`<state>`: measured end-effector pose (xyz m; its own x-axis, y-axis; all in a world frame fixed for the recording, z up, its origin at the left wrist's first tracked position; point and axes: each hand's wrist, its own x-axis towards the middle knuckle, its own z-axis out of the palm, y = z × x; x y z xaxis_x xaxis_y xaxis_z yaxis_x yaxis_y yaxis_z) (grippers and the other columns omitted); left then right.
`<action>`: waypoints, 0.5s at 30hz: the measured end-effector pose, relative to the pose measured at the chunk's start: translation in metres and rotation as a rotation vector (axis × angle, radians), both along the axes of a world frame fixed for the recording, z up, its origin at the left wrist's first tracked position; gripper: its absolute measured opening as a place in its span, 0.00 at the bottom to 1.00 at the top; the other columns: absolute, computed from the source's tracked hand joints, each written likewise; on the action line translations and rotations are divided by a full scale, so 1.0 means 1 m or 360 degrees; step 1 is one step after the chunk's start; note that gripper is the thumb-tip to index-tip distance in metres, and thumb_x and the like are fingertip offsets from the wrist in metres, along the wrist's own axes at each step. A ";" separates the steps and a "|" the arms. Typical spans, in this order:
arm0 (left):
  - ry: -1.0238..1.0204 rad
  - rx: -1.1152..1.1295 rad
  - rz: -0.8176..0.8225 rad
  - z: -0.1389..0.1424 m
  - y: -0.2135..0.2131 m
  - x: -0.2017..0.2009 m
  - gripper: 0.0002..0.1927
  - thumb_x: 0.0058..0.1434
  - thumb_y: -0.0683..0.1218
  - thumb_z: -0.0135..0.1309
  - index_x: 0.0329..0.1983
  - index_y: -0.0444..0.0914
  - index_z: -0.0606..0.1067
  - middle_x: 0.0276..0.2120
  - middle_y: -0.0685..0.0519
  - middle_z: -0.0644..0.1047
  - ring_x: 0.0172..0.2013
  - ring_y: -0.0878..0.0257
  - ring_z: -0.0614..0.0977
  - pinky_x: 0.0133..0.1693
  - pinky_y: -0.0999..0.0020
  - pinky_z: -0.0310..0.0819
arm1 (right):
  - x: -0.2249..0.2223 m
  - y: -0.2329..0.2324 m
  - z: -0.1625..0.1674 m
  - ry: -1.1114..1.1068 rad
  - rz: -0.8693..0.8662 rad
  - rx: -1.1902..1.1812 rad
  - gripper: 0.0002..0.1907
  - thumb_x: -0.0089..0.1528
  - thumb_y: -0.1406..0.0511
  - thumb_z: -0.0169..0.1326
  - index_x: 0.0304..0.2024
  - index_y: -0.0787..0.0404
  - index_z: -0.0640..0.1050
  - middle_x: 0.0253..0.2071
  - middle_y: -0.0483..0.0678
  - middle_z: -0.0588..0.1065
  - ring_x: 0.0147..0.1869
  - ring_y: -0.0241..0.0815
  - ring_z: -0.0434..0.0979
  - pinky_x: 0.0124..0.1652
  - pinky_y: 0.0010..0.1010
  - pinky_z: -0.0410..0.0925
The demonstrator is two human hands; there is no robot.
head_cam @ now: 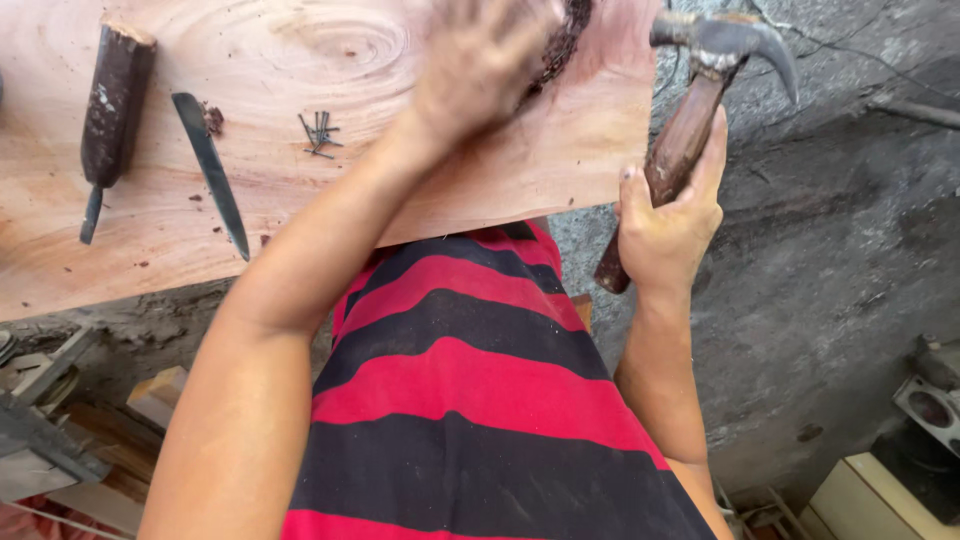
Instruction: The person carries cans to a workbench, then uses a hammer and a metal pry bar to pull nails out of a wooden board and collect them. They then open a can of wood filler and a tube, and stir and mix the filler with a knife on the board.
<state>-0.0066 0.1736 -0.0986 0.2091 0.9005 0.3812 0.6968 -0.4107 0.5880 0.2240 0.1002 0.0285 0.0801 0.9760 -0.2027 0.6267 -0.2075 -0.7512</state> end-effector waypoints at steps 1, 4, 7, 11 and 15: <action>0.0046 -0.0032 -0.0038 0.002 -0.005 0.010 0.21 0.62 0.47 0.60 0.60 0.41 0.80 0.58 0.41 0.73 0.58 0.39 0.70 0.57 0.42 0.62 | 0.004 0.002 0.001 0.0013 -0.0052 -0.0060 0.41 0.68 0.73 0.59 0.78 0.62 0.55 0.36 0.47 0.78 0.33 0.35 0.80 0.35 0.29 0.75; 0.0164 -0.0106 -0.0081 0.009 -0.019 0.026 0.26 0.60 0.54 0.62 0.60 0.39 0.79 0.69 0.39 0.66 0.67 0.33 0.60 0.64 0.37 0.50 | 0.018 0.004 -0.003 -0.0014 -0.0099 -0.0250 0.41 0.64 0.72 0.58 0.78 0.62 0.57 0.35 0.50 0.78 0.32 0.39 0.79 0.34 0.32 0.74; 0.0006 -0.0307 -0.0134 0.018 -0.031 0.015 0.16 0.64 0.52 0.61 0.49 0.38 0.81 0.63 0.43 0.74 0.64 0.41 0.70 0.63 0.47 0.63 | 0.039 0.002 -0.012 -0.0268 0.0354 0.0114 0.40 0.63 0.72 0.62 0.74 0.64 0.59 0.47 0.61 0.78 0.49 0.53 0.83 0.46 0.37 0.75; -0.0363 -0.1076 0.0117 0.043 -0.074 -0.022 0.12 0.71 0.48 0.57 0.37 0.34 0.80 0.47 0.48 0.84 0.43 0.52 0.84 0.45 0.60 0.79 | 0.068 0.018 -0.025 -0.0221 0.0666 0.0068 0.41 0.62 0.69 0.65 0.75 0.64 0.62 0.61 0.66 0.76 0.61 0.62 0.82 0.56 0.40 0.75; 0.0249 -0.0525 0.0600 0.055 -0.111 -0.038 0.08 0.65 0.44 0.60 0.43 0.33 0.80 0.47 0.42 0.81 0.48 0.49 0.84 0.51 0.61 0.79 | 0.079 0.053 -0.035 -0.0158 0.0816 -0.0203 0.41 0.60 0.66 0.65 0.73 0.64 0.63 0.53 0.64 0.78 0.53 0.59 0.84 0.49 0.40 0.75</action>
